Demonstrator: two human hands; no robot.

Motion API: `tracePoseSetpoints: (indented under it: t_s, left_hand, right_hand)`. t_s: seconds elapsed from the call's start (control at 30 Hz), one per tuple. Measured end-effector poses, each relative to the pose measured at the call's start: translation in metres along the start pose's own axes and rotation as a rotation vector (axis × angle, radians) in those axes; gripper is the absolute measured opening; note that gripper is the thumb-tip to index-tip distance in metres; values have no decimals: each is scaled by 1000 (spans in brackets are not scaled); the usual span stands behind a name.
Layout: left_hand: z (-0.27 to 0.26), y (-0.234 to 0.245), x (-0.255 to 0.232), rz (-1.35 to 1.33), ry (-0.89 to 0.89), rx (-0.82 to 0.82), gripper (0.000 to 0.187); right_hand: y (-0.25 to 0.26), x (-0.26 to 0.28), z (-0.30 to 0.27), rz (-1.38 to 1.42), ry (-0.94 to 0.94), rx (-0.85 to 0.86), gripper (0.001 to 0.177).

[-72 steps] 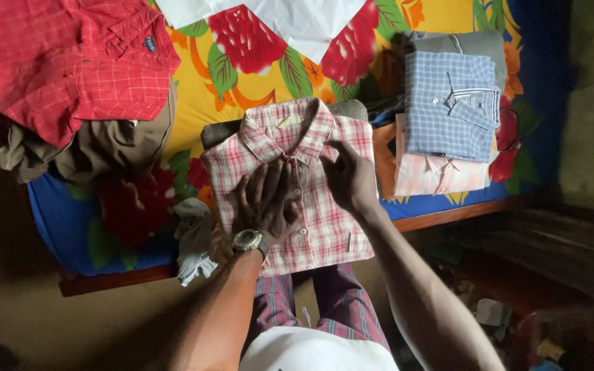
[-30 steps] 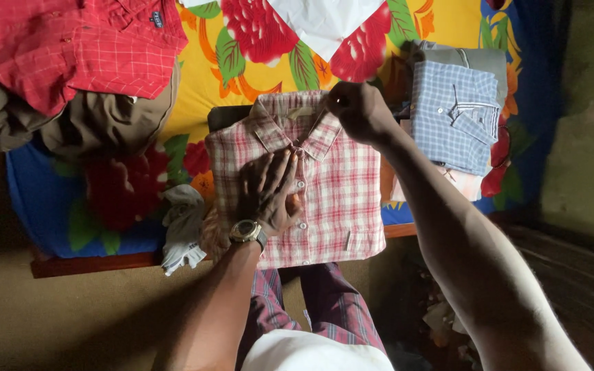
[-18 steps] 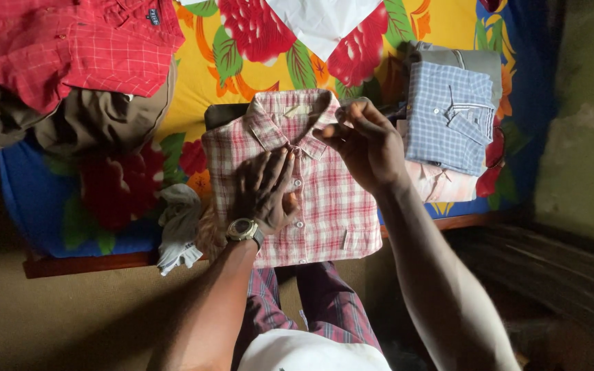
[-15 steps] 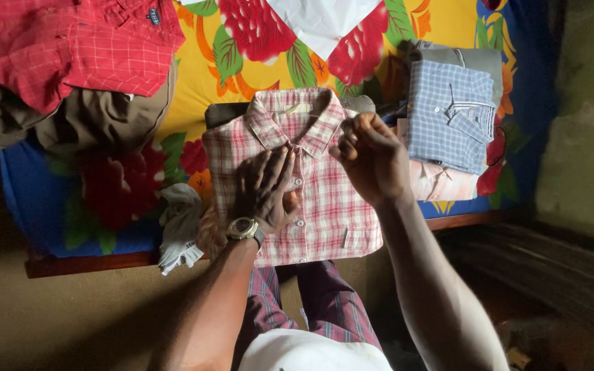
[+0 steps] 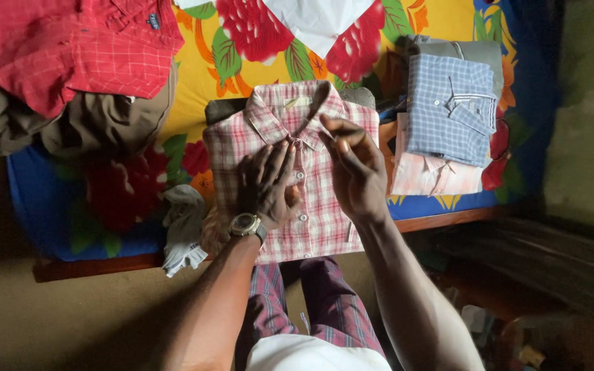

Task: Folding a plaid button-up shirt on a board on top of a bed.

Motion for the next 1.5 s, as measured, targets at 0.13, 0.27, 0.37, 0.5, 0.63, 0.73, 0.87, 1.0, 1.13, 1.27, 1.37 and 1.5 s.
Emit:
tracePoseSetpoints:
  t_s: [0.13,0.27,0.37,0.5,0.63,0.73,0.87,1.0,1.13,1.27,1.37,1.5]
  left_hand:
    - [-3,-2,-1,-11,9,-4,91]
    - [-4,-5,-3,-44,-5,-41,88]
    - [1,7,-10,-120,-33,-89,86]
    - [18,-4,3,-359,166,-28,77]
    - [83,-3,26,-320,-1,-411,61]
    - [120,15,32,-45,-9,-506,68]
    - [145,-53,76,-115,111,-135,40]
    - [154,-86,90,-573,232,-55,33]
    - [155,-121,113,-843,243,-15,27]
    - [149,-123,114,-694,144,-182,31]
    - [156,-132,119,-610,132,-249,29]
    - [148,-123,110,-891,201,-161,19]
  right_hand:
    - [-9,-12,21,167,37,118,10]
    - [6,-26,19,361,-52,2,8]
    - [26,-47,14,234,-110,-149,10]
    - [39,-70,18,-195,-104,-241,12]
    - [20,-64,35,-232,-137,-223,7]
    - [23,-76,36,-687,-236,-266,20]
    - [10,-73,43,-1150,-196,-253,22]
    - [-2,-67,42,-1045,-410,-370,23]
    - [-4,-65,48,-1079,-435,-355,20]
    - [3,-73,50,-1040,-429,-340,18]
    - [16,-81,58,-1018,-285,-318,19]
    - [-6,-53,40,-803,-320,-371,18]
Point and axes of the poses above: each hand's wrist, its own z-axis towards the middle knuckle, its own y-axis out of the back of the hand, x = y × z, the point moved 1 cm from there along z, towards the middle knuckle, and after that the axes turned 1 degree about z, right-handed, at the moved point
